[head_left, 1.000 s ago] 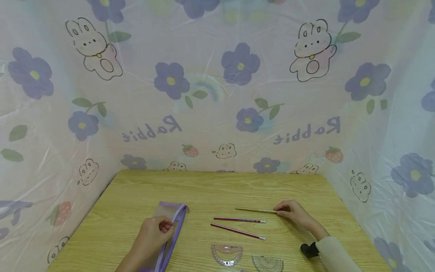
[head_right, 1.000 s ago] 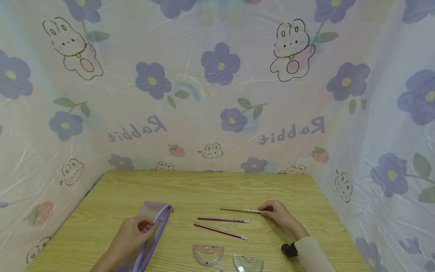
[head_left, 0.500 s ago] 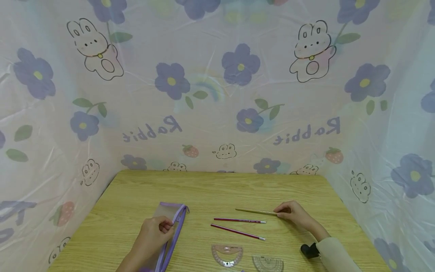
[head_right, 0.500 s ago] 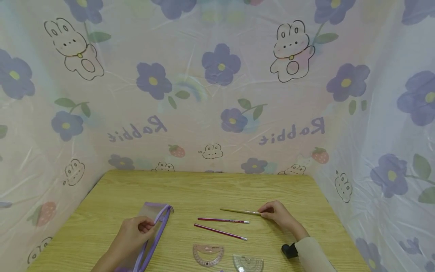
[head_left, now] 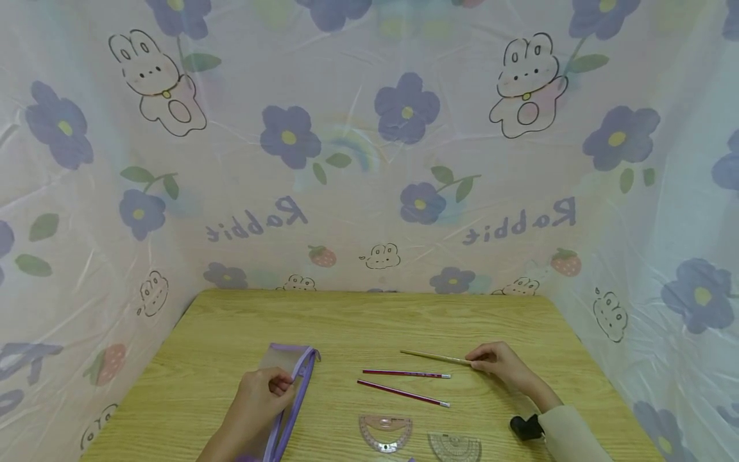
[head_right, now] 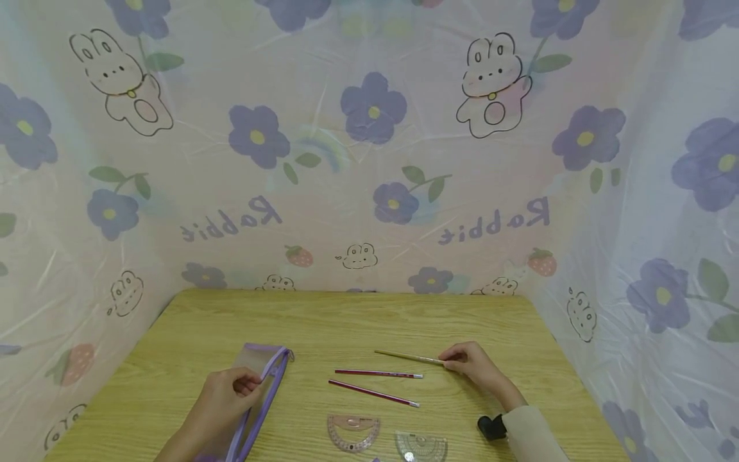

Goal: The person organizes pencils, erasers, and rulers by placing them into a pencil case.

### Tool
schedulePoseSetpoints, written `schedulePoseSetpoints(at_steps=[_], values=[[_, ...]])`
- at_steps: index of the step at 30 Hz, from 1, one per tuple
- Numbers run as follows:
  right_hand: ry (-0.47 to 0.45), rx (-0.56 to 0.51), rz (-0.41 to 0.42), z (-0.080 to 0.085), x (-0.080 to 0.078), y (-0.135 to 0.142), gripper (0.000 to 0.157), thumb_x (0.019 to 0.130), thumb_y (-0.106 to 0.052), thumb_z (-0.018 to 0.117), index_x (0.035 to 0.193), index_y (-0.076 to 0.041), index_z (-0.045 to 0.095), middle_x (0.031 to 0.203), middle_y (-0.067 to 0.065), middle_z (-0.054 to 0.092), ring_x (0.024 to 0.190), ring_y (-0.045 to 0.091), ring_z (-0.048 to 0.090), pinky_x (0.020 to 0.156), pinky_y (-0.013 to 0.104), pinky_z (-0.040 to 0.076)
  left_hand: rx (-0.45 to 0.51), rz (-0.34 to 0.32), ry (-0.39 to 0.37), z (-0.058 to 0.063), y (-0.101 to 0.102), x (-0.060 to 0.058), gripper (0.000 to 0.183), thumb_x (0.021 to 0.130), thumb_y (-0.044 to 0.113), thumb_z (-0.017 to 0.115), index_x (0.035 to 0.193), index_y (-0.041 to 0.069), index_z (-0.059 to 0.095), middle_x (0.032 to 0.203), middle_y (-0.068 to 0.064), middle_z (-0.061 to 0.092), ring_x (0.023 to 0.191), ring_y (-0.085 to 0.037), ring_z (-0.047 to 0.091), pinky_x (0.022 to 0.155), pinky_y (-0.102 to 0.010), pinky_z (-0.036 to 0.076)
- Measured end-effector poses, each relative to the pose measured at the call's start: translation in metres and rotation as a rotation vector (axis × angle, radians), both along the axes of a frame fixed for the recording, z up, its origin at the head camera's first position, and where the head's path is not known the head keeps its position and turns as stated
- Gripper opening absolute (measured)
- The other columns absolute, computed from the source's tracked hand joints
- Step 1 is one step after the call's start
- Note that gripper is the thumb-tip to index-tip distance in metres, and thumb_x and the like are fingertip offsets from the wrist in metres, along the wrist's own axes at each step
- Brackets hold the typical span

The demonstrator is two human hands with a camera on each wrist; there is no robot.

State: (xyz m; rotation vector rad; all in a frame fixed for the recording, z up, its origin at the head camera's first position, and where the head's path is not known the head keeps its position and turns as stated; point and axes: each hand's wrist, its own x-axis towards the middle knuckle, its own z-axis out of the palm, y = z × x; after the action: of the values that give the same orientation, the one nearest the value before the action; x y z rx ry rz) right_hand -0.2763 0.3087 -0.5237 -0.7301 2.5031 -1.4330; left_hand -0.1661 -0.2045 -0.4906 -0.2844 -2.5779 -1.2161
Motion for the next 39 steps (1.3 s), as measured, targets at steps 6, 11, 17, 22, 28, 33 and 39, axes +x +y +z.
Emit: schedulePoseSetpoints(at_steps=[6,11,17,22,28,33,39], values=[[-0.005,0.012,-0.021,0.002,0.005,0.001,0.016,0.094,-0.002,0.066,0.106,0.007,0.071,0.105,0.021,0.068,0.089,0.012,0.066,0.074,0.028,0.058,0.005,-0.020,0.007,0.000,-0.001,0.001,0.013,0.077,-0.008,0.076,0.077,0.004,0.071,0.070,0.006,0.064,0.059,-0.003,0.059,0.055,-0.016,0.054],[-0.025,0.023,-0.060,0.005,0.010,0.002,0.018,0.094,-0.007,0.068,0.108,0.005,0.072,0.107,0.019,0.069,0.091,0.012,0.066,0.076,0.028,0.058,-0.005,-0.014,0.019,-0.001,-0.001,0.000,0.014,0.077,-0.009,0.075,0.077,0.004,0.071,0.069,0.007,0.064,0.059,-0.002,0.059,0.055,-0.016,0.054],[-0.051,0.007,-0.098,0.006,0.015,0.002,0.022,0.095,-0.010,0.068,0.109,0.006,0.071,0.108,0.019,0.069,0.092,0.017,0.067,0.077,0.031,0.058,0.004,-0.002,0.024,0.000,0.000,0.001,0.013,0.076,-0.009,0.075,0.077,0.003,0.071,0.068,0.006,0.063,0.058,-0.002,0.059,0.054,-0.016,0.054],[-0.076,-0.021,-0.110,0.010,0.019,0.000,0.023,0.095,-0.011,0.068,0.110,0.006,0.070,0.109,0.020,0.068,0.093,0.022,0.068,0.077,0.032,0.059,0.008,0.002,0.024,0.001,0.002,0.002,0.014,0.076,-0.010,0.075,0.077,0.003,0.070,0.068,0.006,0.063,0.058,-0.003,0.060,0.054,-0.016,0.054],[-0.078,-0.039,-0.104,0.014,0.024,-0.006,0.025,0.095,-0.012,0.068,0.111,0.007,0.070,0.109,0.021,0.068,0.093,0.020,0.067,0.077,0.031,0.058,0.027,0.004,0.005,0.003,0.003,0.003,0.014,0.076,-0.010,0.075,0.077,0.003,0.070,0.068,0.005,0.064,0.058,-0.004,0.060,0.055,-0.016,0.054],[-0.093,-0.050,-0.094,0.017,0.028,-0.012,0.024,0.095,-0.010,0.068,0.111,0.008,0.070,0.109,0.021,0.068,0.093,0.016,0.066,0.077,0.031,0.058,0.022,-0.001,0.012,0.003,0.003,0.002,0.015,0.076,-0.011,0.074,0.076,0.004,0.070,0.068,0.005,0.064,0.059,-0.004,0.060,0.055,-0.016,0.054],[-0.098,-0.073,-0.061,0.022,0.031,-0.022,0.024,0.095,-0.009,0.067,0.111,0.009,0.069,0.110,0.023,0.067,0.095,0.018,0.066,0.079,0.031,0.057,0.021,-0.007,0.030,0.001,0.001,0.001,0.015,0.075,-0.010,0.074,0.076,0.004,0.070,0.068,0.006,0.064,0.059,-0.004,0.060,0.054,-0.016,0.054]])
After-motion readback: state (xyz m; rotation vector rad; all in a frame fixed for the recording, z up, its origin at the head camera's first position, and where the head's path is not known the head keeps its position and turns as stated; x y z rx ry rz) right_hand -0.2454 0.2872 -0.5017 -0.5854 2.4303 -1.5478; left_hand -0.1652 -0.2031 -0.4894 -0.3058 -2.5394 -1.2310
